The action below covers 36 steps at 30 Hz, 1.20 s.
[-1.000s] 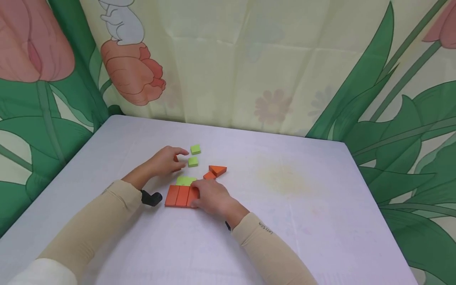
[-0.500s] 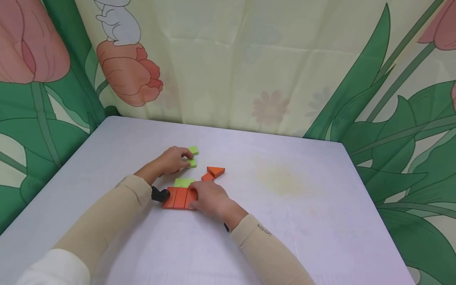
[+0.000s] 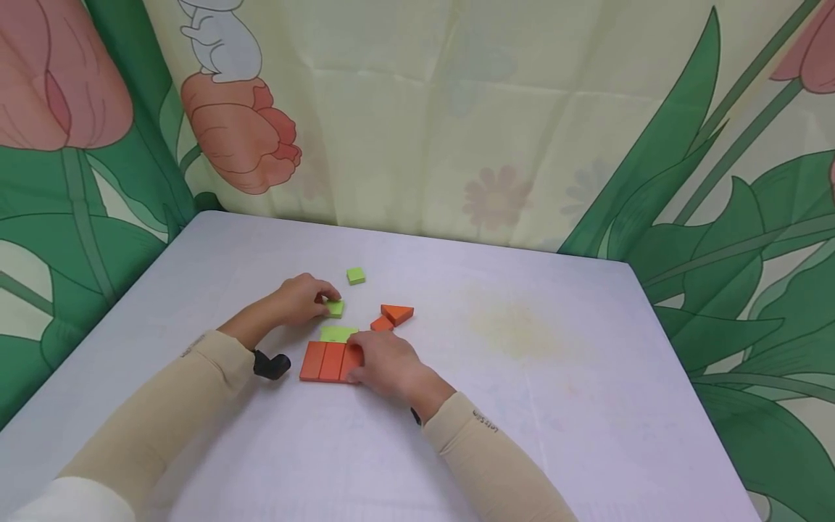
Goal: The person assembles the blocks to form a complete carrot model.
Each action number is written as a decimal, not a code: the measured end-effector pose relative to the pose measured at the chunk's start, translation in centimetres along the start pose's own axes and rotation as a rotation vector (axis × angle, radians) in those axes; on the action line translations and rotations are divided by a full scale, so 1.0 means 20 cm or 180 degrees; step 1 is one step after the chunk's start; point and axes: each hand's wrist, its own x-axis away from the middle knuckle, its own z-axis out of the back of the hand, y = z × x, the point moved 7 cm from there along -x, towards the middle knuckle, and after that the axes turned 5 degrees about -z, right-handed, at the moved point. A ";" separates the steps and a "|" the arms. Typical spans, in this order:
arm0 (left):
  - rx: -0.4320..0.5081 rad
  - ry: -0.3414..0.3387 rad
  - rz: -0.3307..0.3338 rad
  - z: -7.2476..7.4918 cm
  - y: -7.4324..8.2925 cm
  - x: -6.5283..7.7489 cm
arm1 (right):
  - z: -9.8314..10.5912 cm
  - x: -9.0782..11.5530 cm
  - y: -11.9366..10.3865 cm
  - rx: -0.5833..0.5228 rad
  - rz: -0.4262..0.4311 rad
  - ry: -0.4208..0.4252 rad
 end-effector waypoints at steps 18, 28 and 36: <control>-0.0204 -0.0087 0.0063 0.00 -0.04 0.14 | 0.00 0.00 0.00 0.0020 -0.0009 0.0014; -0.0026 0.0004 -0.0005 -0.01 -0.03 0.17 | 0.00 0.00 0.00 -0.0021 -0.0030 0.0000; 0.0080 0.0052 -0.0028 -0.02 -0.03 0.16 | 0.00 0.00 0.00 0.0009 -0.0030 0.0000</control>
